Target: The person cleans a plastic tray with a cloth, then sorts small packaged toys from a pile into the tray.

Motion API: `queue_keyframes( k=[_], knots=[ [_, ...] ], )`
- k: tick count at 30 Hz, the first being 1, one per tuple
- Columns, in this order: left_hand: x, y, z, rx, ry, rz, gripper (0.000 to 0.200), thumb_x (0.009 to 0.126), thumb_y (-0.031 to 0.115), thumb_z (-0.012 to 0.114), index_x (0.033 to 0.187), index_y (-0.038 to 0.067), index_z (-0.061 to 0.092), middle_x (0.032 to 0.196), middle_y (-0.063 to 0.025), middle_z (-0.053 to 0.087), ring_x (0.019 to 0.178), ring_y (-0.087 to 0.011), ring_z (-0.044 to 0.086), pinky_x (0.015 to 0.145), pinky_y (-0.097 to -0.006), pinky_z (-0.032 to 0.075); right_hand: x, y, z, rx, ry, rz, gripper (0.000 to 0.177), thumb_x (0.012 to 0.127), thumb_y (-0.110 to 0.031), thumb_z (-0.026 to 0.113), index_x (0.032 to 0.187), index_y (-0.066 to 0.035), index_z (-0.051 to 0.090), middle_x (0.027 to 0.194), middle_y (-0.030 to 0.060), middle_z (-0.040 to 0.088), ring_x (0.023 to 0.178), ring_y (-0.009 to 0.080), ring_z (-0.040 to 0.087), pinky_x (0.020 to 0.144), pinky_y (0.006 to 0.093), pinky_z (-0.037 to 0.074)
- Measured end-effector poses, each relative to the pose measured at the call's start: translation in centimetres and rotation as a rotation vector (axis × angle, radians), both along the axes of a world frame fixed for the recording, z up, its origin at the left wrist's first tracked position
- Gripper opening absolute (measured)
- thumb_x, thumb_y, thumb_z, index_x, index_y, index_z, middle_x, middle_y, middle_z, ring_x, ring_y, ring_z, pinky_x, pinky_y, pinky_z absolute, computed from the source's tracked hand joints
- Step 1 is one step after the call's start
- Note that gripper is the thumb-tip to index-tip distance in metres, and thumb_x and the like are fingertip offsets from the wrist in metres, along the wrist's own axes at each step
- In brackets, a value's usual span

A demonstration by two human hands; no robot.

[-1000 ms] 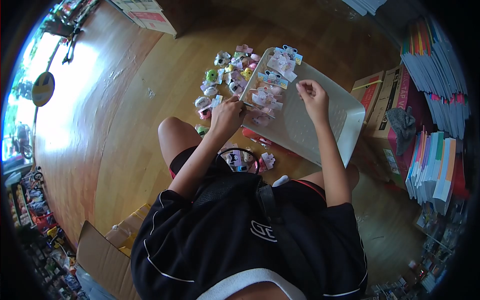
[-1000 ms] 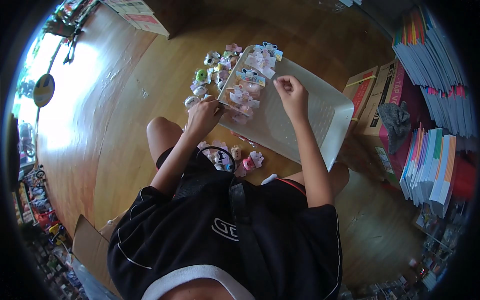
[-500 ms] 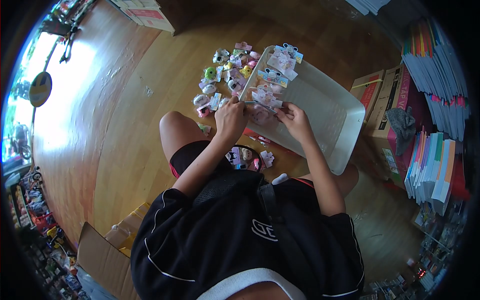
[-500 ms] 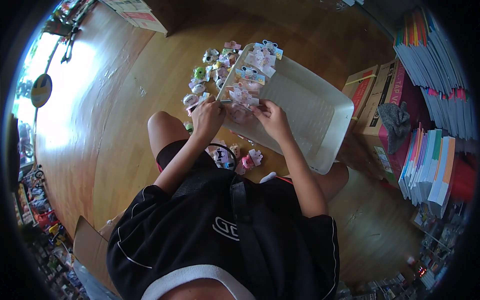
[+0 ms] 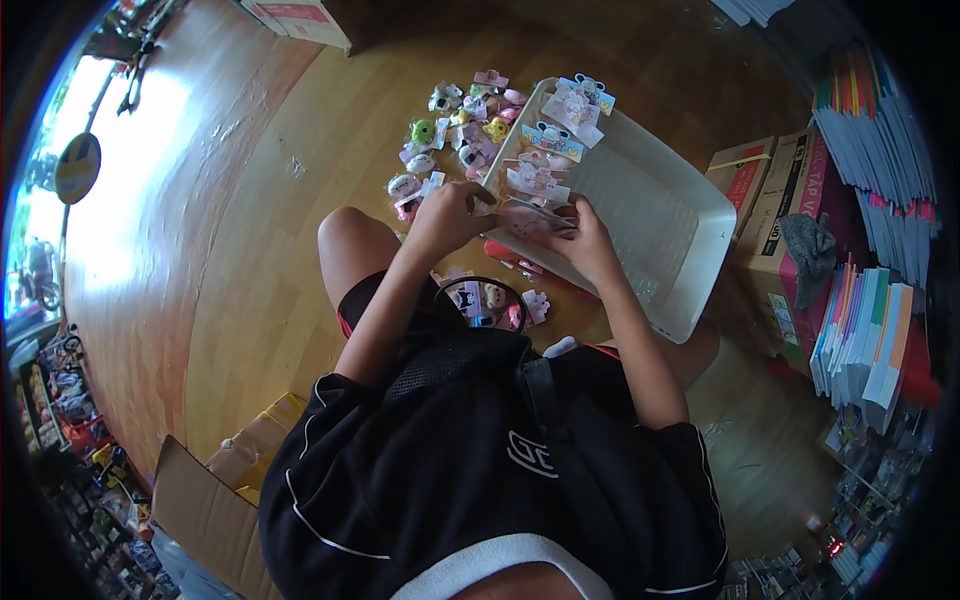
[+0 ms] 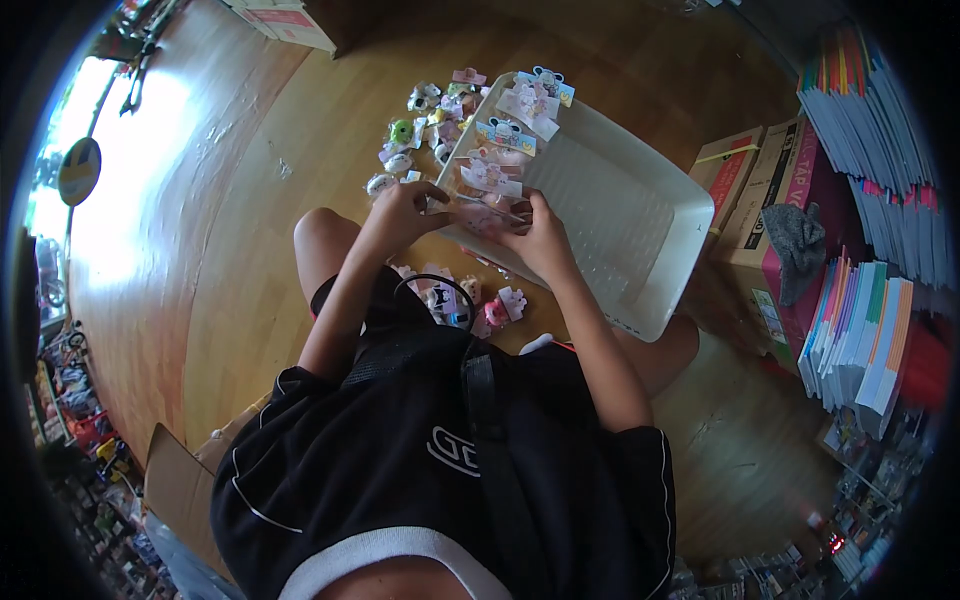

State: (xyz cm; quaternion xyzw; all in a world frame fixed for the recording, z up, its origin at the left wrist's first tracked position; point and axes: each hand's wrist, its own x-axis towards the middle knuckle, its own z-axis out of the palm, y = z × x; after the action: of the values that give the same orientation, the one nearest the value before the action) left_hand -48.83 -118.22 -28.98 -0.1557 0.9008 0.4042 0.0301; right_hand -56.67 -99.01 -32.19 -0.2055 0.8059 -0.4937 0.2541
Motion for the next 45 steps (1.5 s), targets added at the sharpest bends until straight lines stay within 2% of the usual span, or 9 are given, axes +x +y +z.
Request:
queue_keyframes(
  k=[4, 10, 16, 22, 28, 32, 36, 43, 45],
  knots=[
    [-0.4, -0.3, 1.7, 0.022, 0.037, -0.064, 0.045, 0.056, 0.026, 0.070, 0.095, 0.011, 0.053, 0.060, -0.0094, 0.052, 0.059, -0.0239, 0.054, 0.053, -0.0344, 0.040, 0.5, -1.1, 0.9, 0.088, 0.146, 0.004, 0.047, 0.061, -0.015, 0.070, 0.098, -0.001, 0.044, 0.083, 0.0117, 0.056, 0.076, 0.0203, 0.057, 0.066, 0.0303, 0.045],
    [-1.0, 0.9, -1.9, -0.166, 0.191, -0.230, 0.021, 0.059, 0.014, 0.060, 0.080, 0.013, 0.059, 0.072, -0.0053, 0.057, 0.069, -0.0240, 0.056, 0.057, -0.0355, 0.044, 0.8, -2.0, 1.6, 0.074, 0.460, 0.071, 0.062, 0.057, -0.023, 0.072, 0.106, -0.001, 0.041, 0.090, 0.0171, 0.054, 0.082, 0.0314, 0.054, 0.069, 0.0359, 0.044],
    [-0.9, 0.5, -1.8, -0.242, 0.089, -0.203, 0.014, 0.063, 0.013, 0.058, 0.077, 0.010, 0.058, 0.074, -0.0059, 0.055, 0.070, -0.0245, 0.055, 0.059, -0.0338, 0.044, 0.2, -1.4, 0.5, 0.036, 0.382, 0.071, 0.053, 0.059, -0.016, 0.072, 0.101, -0.002, 0.043, 0.079, 0.0101, 0.055, 0.070, 0.0220, 0.056, 0.062, 0.0315, 0.045],
    [1.2, -3.8, -1.1, 0.084, 0.093, -0.079, 0.046, 0.061, 0.020, 0.067, 0.102, 0.012, 0.048, 0.069, -0.0071, 0.055, 0.064, -0.0215, 0.055, 0.058, -0.0314, 0.042, -0.2, 2.7, 3.0, 0.105, 0.156, 0.045, 0.078, 0.057, -0.018, 0.074, 0.121, -0.004, 0.033, 0.102, 0.0141, 0.050, 0.088, 0.0219, 0.051, 0.072, 0.0319, 0.043],
    [3.6, -9.1, -10.6, -0.181, -0.428, -0.156, 0.029, 0.057, 0.020, 0.063, 0.083, 0.008, 0.058, 0.076, -0.0100, 0.059, 0.071, -0.0256, 0.058, 0.061, -0.0354, 0.045, 0.2, 8.5, 7.4, -0.045, -0.134, -0.115, 0.035, 0.067, -0.006, 0.064, 0.099, 0.000, 0.051, 0.090, 0.0081, 0.053, 0.083, 0.0132, 0.050, 0.071, 0.0239, 0.040],
    [4.1, -4.4, -21.6, -0.165, -0.539, -0.445, 0.026, 0.059, 0.028, 0.065, 0.075, 0.008, 0.061, 0.079, -0.0102, 0.060, 0.074, -0.0266, 0.058, 0.062, -0.0372, 0.047, 3.1, 7.8, 8.6, -0.091, -0.613, 0.375, 0.014, 0.075, -0.006, 0.055, 0.087, 0.001, 0.055, 0.078, 0.0059, 0.055, 0.077, 0.0124, 0.052, 0.070, 0.0226, 0.040],
    [6.1, 3.7, -23.2, -0.158, -0.595, -0.592, 0.027, 0.066, 0.025, 0.058, 0.087, 0.009, 0.058, 0.088, -0.0102, 0.060, 0.083, -0.0264, 0.057, 0.070, -0.0368, 0.047, 8.1, 5.0, -2.2, 0.098, -0.708, 0.456, 0.023, 0.080, -0.014, 0.050, 0.098, 0.001, 0.053, 0.082, 0.0079, 0.056, 0.078, 0.0114, 0.053, 0.065, 0.0223, 0.042],
    [9.1, 5.3, -25.0, -0.243, -0.547, -0.684, 0.021, 0.064, 0.016, 0.052, 0.080, 0.006, 0.061, 0.082, -0.0105, 0.061, 0.078, -0.0242, 0.059, 0.061, -0.0386, 0.047, 9.9, 4.2, -22.2, 0.100, -1.052, -0.701, 0.015, 0.078, -0.018, 0.054, 0.085, -0.005, 0.049, 0.072, 0.0066, 0.055, 0.056, 0.0164, 0.055, 0.045, 0.0284, 0.043],
    [9.1, 4.8, -24.9, -0.192, -0.508, -0.565, 0.021, 0.064, 0.016, 0.052, 0.080, 0.006, 0.061, 0.082, -0.0113, 0.061, 0.078, -0.0251, 0.059, 0.062, -0.0385, 0.047, 10.2, 4.9, -24.6, 0.040, -1.015, -0.722, 0.016, 0.077, -0.018, 0.055, 0.086, -0.005, 0.050, 0.070, 0.0063, 0.055, 0.054, 0.0165, 0.055, 0.044, 0.0282, 0.042]
  ],
)
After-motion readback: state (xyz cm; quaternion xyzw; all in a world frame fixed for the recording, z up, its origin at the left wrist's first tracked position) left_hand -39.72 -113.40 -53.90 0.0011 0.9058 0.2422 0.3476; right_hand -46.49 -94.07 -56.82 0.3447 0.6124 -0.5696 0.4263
